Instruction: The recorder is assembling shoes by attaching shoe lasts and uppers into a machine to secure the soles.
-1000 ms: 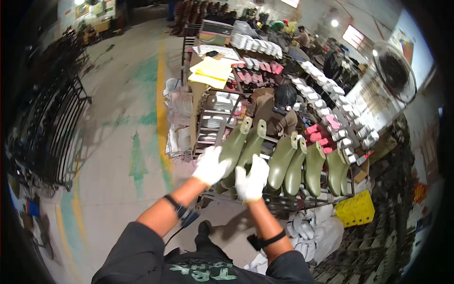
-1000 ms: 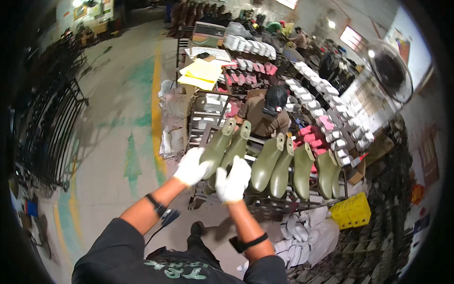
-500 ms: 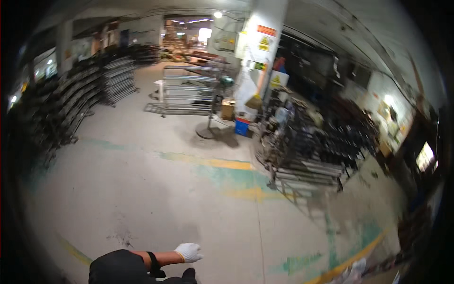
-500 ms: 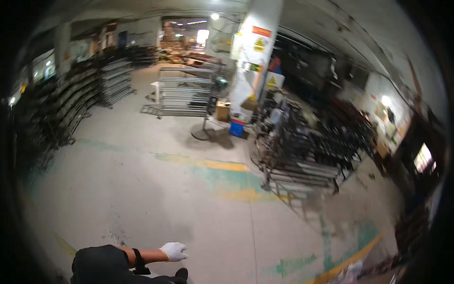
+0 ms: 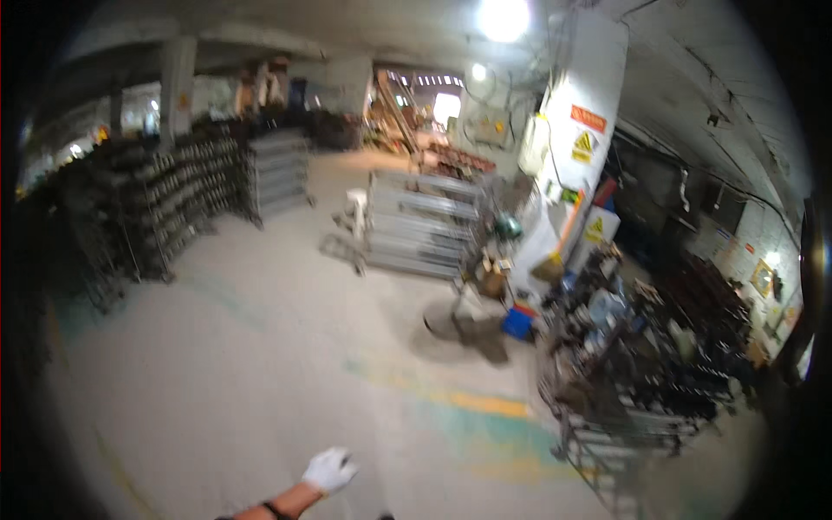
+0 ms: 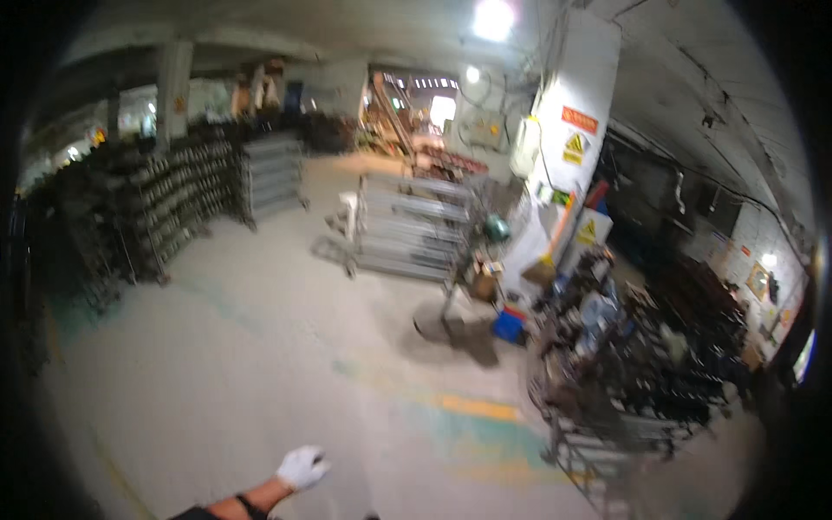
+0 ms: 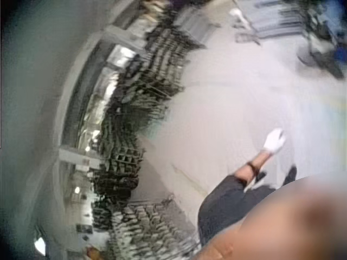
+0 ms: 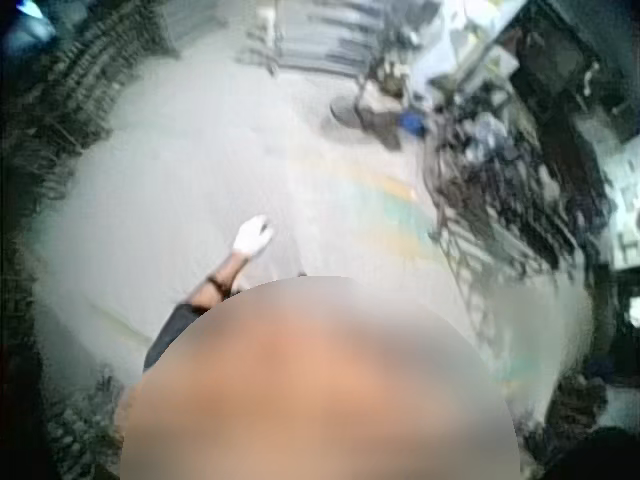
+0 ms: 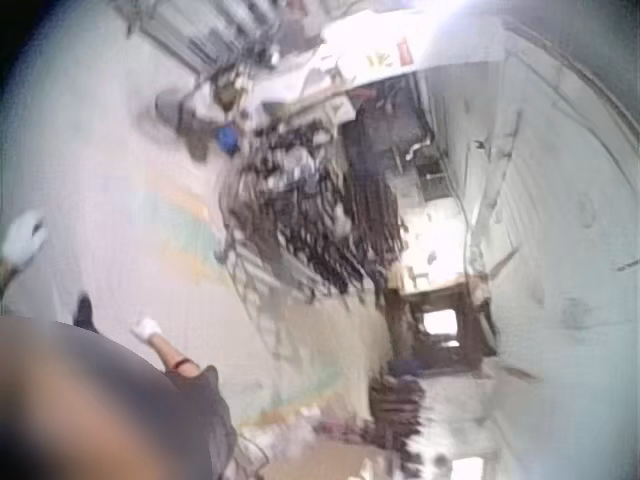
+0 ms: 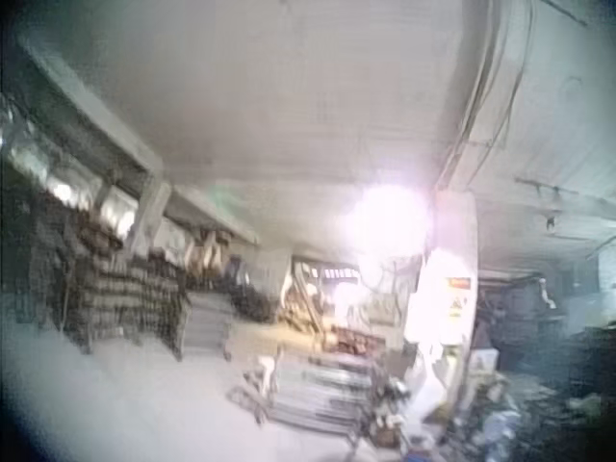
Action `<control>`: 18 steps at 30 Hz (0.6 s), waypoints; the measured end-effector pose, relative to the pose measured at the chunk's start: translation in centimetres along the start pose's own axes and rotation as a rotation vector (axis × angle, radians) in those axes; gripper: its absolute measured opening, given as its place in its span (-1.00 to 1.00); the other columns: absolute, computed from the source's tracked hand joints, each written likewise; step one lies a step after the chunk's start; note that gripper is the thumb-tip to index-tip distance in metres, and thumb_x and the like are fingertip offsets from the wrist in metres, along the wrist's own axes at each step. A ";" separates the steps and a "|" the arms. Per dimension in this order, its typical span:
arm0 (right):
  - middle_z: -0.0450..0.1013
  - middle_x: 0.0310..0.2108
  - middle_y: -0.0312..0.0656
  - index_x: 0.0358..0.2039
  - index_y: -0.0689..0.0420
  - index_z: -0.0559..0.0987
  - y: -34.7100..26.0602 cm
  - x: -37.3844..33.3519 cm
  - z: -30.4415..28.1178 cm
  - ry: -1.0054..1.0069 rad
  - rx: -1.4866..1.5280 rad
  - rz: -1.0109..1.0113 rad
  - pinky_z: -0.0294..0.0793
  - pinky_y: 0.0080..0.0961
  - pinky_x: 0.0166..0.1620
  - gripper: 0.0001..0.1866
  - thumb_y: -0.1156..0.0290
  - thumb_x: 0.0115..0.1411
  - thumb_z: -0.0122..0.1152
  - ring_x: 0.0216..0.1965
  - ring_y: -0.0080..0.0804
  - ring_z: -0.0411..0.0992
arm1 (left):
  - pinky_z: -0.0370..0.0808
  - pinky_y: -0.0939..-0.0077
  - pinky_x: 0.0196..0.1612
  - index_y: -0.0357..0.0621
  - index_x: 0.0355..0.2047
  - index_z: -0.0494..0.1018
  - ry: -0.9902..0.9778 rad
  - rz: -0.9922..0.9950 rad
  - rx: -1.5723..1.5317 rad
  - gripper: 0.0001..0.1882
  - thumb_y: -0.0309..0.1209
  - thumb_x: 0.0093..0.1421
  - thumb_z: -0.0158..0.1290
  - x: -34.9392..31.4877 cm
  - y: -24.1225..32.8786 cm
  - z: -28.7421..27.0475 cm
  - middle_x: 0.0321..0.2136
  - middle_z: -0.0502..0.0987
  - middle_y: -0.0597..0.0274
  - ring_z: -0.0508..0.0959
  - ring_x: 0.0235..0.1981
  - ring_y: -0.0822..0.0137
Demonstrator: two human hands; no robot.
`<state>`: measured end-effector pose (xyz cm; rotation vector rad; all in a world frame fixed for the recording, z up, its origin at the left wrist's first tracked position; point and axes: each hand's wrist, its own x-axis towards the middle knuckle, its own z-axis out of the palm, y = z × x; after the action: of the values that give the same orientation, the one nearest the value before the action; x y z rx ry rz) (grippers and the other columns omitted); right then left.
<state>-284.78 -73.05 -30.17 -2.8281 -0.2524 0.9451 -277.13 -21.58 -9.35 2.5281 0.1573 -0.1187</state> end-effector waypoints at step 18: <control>0.61 0.07 0.08 0.00 0.09 0.72 -40.3 58.4 -46.7 -0.145 0.089 -0.458 0.53 -0.03 0.15 -0.34 -0.26 0.21 0.25 0.09 0.09 0.55 | 0.63 -0.13 -0.28 0.02 -0.24 0.68 -0.231 -0.067 0.424 -0.68 -0.21 0.36 -0.07 38.1 -45.2 3.8 -0.30 0.71 -0.11 0.71 -0.35 -0.12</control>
<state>-214.99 -25.87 -19.44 -2.4579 -0.8113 1.0184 -245.98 16.34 -42.43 2.9023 0.1354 -0.5173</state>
